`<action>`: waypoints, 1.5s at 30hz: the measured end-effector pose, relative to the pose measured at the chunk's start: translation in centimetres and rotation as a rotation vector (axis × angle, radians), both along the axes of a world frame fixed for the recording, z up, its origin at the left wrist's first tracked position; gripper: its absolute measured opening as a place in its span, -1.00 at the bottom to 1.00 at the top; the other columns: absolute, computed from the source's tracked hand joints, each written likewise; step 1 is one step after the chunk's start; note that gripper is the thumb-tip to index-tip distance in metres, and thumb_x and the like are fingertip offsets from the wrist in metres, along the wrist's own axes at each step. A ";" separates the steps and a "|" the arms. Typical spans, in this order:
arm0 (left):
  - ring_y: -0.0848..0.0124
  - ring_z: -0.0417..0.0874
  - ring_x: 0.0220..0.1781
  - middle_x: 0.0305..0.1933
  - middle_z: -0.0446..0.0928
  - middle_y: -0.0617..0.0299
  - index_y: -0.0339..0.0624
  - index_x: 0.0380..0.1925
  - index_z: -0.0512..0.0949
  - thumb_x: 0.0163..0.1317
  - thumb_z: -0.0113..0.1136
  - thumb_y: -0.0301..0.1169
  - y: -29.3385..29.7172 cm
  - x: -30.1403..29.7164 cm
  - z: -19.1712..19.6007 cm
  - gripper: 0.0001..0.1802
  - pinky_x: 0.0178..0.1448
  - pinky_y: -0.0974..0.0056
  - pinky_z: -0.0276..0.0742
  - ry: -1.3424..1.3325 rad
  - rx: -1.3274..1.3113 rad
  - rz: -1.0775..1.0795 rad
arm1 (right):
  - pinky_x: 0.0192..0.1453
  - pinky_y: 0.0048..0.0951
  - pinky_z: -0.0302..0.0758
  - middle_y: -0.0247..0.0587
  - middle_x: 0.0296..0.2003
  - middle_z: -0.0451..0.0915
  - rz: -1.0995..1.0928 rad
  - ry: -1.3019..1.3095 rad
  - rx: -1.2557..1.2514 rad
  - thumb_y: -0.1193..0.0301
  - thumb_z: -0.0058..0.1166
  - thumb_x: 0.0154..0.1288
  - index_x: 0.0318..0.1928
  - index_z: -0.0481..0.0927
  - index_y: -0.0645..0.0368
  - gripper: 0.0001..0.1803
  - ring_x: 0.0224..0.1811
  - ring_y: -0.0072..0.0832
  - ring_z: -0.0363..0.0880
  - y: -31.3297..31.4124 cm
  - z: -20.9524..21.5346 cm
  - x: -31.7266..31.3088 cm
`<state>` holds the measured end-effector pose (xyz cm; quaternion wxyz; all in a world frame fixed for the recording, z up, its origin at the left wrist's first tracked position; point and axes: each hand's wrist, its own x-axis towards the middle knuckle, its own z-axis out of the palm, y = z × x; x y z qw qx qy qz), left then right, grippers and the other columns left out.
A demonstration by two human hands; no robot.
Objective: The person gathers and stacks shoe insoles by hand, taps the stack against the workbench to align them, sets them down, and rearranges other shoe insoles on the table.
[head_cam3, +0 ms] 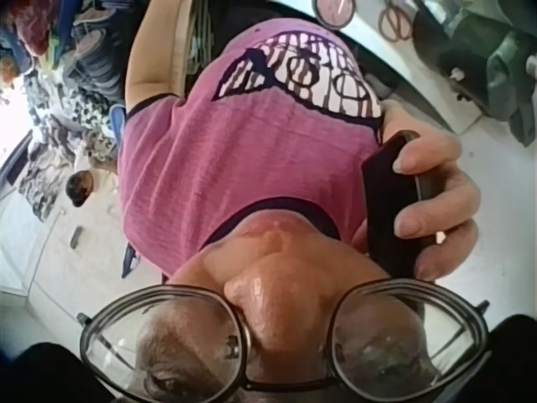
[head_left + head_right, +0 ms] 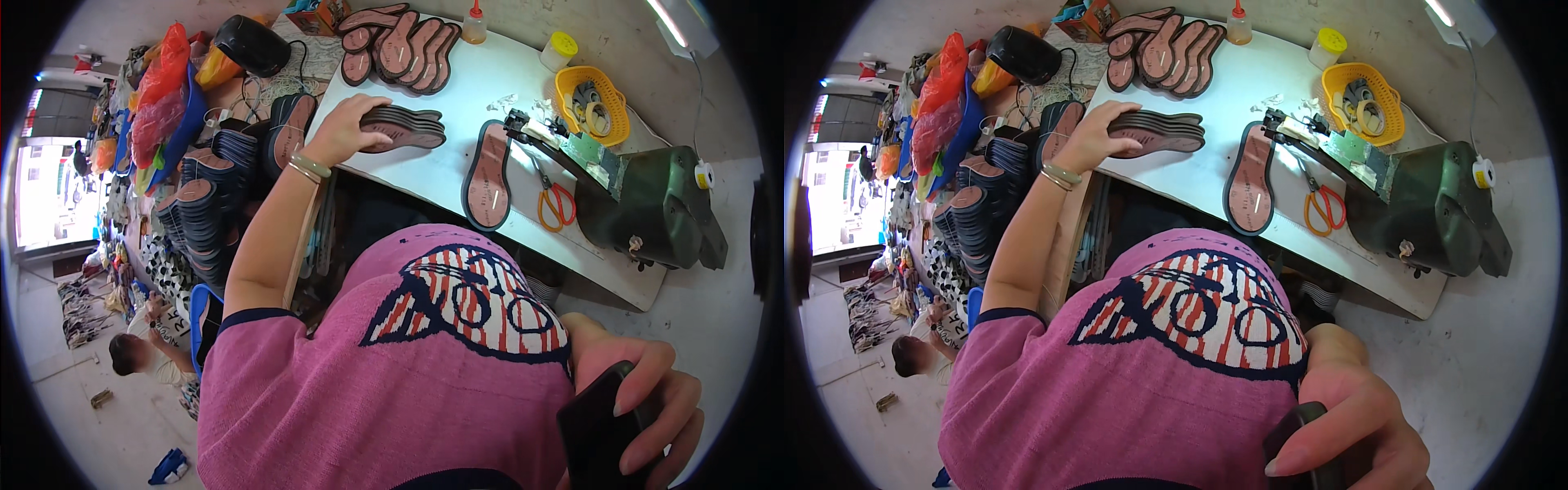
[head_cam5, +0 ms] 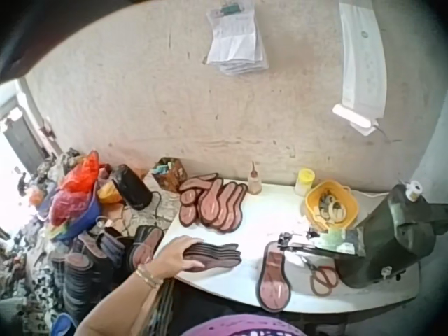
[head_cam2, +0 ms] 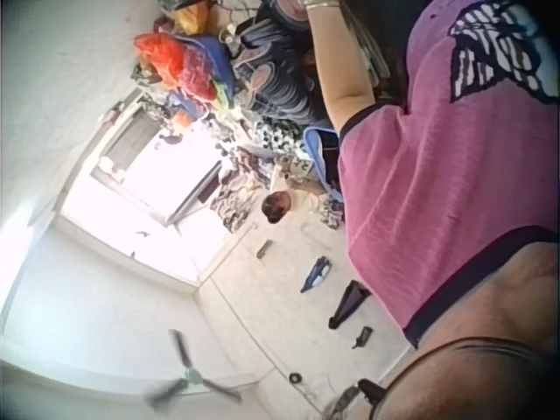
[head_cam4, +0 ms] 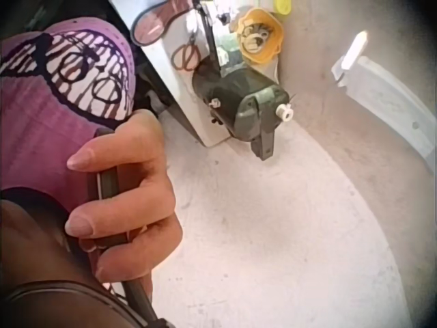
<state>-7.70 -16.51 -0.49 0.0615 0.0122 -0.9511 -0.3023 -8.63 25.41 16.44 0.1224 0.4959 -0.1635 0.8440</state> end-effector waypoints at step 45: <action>0.14 0.68 -0.17 -0.26 0.63 0.21 -0.01 -0.15 0.76 -0.22 0.61 0.14 7.5 -6.3 0.6 -0.34 -0.14 0.07 0.63 0.051 -0.672 -0.034 | -0.02 -0.29 0.37 -0.68 -0.02 0.57 0.064 0.016 -0.090 0.24 0.36 0.28 -0.01 0.64 -0.32 -0.71 0.01 -0.53 0.50 0.5 0.0 -1.7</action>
